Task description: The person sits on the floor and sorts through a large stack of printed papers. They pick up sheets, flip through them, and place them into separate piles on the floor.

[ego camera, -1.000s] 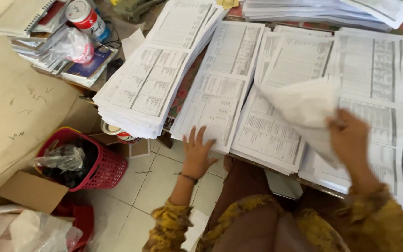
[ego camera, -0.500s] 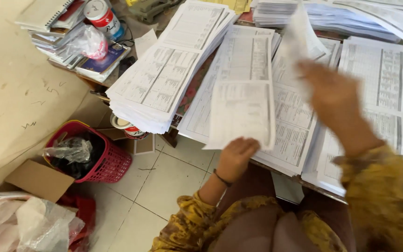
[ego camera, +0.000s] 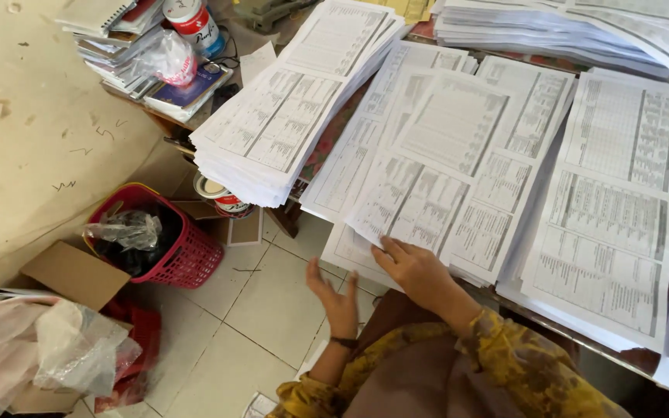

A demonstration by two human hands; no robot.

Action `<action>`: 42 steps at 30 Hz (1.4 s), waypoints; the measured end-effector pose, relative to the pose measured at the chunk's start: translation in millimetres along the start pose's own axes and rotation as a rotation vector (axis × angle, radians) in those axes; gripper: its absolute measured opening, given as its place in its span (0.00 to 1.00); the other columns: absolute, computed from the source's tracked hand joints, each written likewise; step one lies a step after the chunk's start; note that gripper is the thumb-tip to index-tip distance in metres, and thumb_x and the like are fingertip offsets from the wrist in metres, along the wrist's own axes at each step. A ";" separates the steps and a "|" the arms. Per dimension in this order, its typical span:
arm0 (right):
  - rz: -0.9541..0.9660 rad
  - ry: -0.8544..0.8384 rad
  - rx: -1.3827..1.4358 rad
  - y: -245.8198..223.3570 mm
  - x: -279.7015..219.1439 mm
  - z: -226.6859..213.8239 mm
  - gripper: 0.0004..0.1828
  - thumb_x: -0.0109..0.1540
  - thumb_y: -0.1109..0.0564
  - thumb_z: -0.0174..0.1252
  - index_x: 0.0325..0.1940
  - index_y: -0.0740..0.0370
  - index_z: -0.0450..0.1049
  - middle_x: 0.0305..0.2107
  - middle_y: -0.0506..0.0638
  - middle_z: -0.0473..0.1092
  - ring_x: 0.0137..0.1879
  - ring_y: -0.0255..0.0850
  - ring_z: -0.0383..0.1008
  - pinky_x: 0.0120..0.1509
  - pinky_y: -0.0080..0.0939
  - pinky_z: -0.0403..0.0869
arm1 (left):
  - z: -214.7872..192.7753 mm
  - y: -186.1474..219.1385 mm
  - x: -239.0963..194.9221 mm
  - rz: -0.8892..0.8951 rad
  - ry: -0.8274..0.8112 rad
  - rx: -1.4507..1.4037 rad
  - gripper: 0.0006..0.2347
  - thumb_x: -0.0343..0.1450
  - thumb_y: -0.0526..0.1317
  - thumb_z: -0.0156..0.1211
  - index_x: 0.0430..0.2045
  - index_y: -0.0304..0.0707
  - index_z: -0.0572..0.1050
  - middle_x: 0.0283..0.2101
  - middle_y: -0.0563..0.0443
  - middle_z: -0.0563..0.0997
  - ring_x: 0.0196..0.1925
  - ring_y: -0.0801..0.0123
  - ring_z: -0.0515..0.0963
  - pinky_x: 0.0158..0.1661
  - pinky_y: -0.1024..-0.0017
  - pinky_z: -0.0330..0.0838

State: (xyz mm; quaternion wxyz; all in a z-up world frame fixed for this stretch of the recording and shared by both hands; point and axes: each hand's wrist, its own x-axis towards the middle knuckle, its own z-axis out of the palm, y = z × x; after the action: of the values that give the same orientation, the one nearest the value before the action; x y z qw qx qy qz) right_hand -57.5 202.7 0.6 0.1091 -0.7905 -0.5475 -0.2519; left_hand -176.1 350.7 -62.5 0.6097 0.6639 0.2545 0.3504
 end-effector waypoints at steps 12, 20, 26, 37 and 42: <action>0.028 0.105 -0.039 -22.2 13.0 11.4 0.14 0.69 0.57 0.51 0.57 0.53 0.75 0.48 0.58 0.74 0.50 0.52 0.82 0.48 0.43 0.81 | 46.6 -18.1 0.9 -0.598 -0.198 -0.590 0.14 0.79 0.36 0.48 0.58 0.40 0.75 0.44 0.46 0.83 0.38 0.66 0.84 0.41 0.63 0.83; 0.312 -0.026 0.662 -44.7 11.2 -19.7 0.37 0.67 0.66 0.46 0.81 0.59 0.50 0.53 0.71 0.72 0.57 0.65 0.76 0.59 0.62 0.76 | 51.6 44.6 -10.7 -0.450 -0.256 -0.512 0.19 0.79 0.38 0.45 0.67 0.37 0.66 0.57 0.39 0.78 0.51 0.57 0.81 0.48 0.55 0.82; 0.575 0.065 0.834 5.9 -45.6 -45.1 0.35 0.59 0.64 0.62 0.71 0.63 0.66 0.59 0.67 0.72 0.66 0.63 0.71 0.69 0.62 0.69 | 43.5 24.4 13.9 -0.310 -0.293 -0.220 0.20 0.77 0.35 0.44 0.66 0.29 0.63 0.56 0.35 0.75 0.50 0.58 0.78 0.47 0.57 0.81; 1.574 0.605 1.479 121.1 -130.1 -105.9 0.25 0.78 0.46 0.42 0.55 0.73 0.71 0.45 0.71 0.73 0.56 0.65 0.76 0.69 0.61 0.75 | -87.8 76.3 117.9 -0.588 -0.379 -0.545 0.30 0.67 0.27 0.53 0.70 0.29 0.62 0.68 0.36 0.72 0.69 0.47 0.72 0.68 0.53 0.65; 1.869 0.658 1.531 140.2 -128.1 -172.1 0.52 0.62 0.21 0.22 0.77 0.60 0.47 0.68 0.64 0.59 0.76 0.61 0.60 0.81 0.67 0.58 | -150.4 18.6 157.2 -0.651 -0.585 -0.395 0.18 0.67 0.29 0.61 0.52 0.17 0.76 0.52 0.28 0.83 0.47 0.44 0.84 0.48 0.56 0.78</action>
State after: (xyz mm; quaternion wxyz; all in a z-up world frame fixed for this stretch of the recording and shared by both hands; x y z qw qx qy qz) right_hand -11.5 -31.1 95.0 0.8083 -0.5096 0.2698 0.1190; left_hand -196.1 563.5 -18.2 0.8482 0.4921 0.1953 -0.0186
